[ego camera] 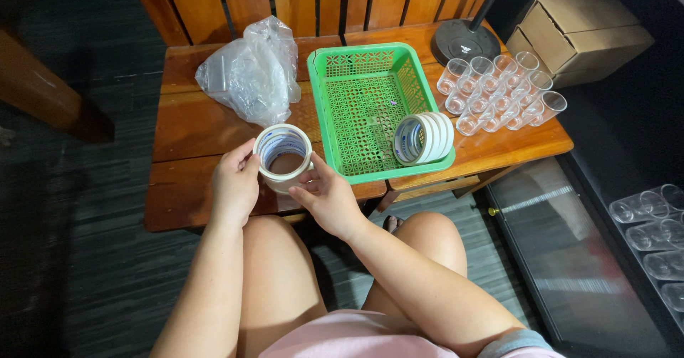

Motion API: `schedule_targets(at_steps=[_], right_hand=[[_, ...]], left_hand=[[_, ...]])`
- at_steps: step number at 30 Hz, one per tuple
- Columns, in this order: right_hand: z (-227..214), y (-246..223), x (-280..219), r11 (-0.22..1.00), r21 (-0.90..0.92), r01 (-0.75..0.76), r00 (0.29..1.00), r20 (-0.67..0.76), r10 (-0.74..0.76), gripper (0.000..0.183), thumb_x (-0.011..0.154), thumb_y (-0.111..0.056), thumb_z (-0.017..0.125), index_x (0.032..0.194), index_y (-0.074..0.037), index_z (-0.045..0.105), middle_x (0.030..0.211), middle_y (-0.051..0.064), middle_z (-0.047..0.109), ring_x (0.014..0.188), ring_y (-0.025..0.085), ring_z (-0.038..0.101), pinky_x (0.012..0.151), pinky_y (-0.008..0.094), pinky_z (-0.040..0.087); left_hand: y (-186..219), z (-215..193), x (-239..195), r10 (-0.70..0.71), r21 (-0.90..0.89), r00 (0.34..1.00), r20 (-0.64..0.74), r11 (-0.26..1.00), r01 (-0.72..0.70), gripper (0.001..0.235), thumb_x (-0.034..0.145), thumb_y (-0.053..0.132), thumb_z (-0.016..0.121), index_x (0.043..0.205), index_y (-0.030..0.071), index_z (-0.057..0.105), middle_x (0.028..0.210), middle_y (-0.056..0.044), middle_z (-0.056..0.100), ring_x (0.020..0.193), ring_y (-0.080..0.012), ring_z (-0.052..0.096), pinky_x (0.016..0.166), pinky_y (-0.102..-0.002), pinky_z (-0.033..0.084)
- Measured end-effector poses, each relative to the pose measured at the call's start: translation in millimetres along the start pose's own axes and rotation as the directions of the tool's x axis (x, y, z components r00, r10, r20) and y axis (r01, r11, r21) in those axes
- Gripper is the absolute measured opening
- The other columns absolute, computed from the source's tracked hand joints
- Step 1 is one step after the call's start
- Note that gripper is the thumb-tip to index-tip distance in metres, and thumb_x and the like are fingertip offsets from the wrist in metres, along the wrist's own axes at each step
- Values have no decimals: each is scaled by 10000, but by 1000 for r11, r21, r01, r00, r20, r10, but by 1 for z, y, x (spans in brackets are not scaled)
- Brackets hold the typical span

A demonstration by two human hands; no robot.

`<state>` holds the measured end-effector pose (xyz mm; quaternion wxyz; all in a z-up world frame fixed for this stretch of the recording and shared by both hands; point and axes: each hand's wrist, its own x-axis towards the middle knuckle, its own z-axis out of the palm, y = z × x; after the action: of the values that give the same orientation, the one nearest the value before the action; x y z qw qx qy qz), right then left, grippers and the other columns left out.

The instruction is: The person sits on a wooden bench and organizes supplies. They place a stack of white rings into a green basket, then open a plastic bag and transfer small plastic bags into the same basket.

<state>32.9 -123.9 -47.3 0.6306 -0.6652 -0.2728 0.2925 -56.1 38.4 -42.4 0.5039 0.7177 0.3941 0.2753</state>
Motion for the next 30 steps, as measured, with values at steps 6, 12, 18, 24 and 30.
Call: schedule_targets(at_steps=[6,12,18,24,30], right_hand=[[0,1,-1,997,62,37,999,-2,-37,874,869,-28,783,1554,127,263,1092,211,635,1000,245,724,805,314,665],[-5,-3,-5,993,71,92,996,-25,-91,833,886,-5,764,1554,112,281,1111,212,621,1019,241,700,843,322,656],[-18,8,-5,962,77,262,961,-108,-253,811,866,84,746,1569,24,347,1131,182,624,990,233,717,854,314,657],[-51,-24,-21,851,-375,367,868,-191,-458,786,822,-12,829,1518,6,464,1074,170,655,904,247,735,763,320,647],[-84,-23,-30,622,-711,328,728,-230,-646,789,790,-175,879,1496,-67,545,949,107,646,757,243,683,661,352,597]], left_hand=[[-10,1,7,42,-49,999,-20,998,-43,383,983,119,642,1363,115,684,1300,-190,624,1208,-301,642,1012,-402,528],[19,-5,-8,68,-43,998,-13,997,-68,405,981,128,646,1385,114,664,1336,-195,612,1217,-335,637,1027,-426,521],[36,2,-6,165,8,986,38,986,-165,426,971,131,653,1397,138,665,1312,-127,639,1162,-255,668,974,-365,543],[52,33,-1,263,9,961,83,964,-265,457,911,123,687,1368,131,683,1257,-136,676,1116,-270,692,925,-377,570],[82,68,-10,276,-33,941,195,961,-275,508,873,112,700,1379,98,663,1283,-172,682,1085,-292,709,911,-380,575]])
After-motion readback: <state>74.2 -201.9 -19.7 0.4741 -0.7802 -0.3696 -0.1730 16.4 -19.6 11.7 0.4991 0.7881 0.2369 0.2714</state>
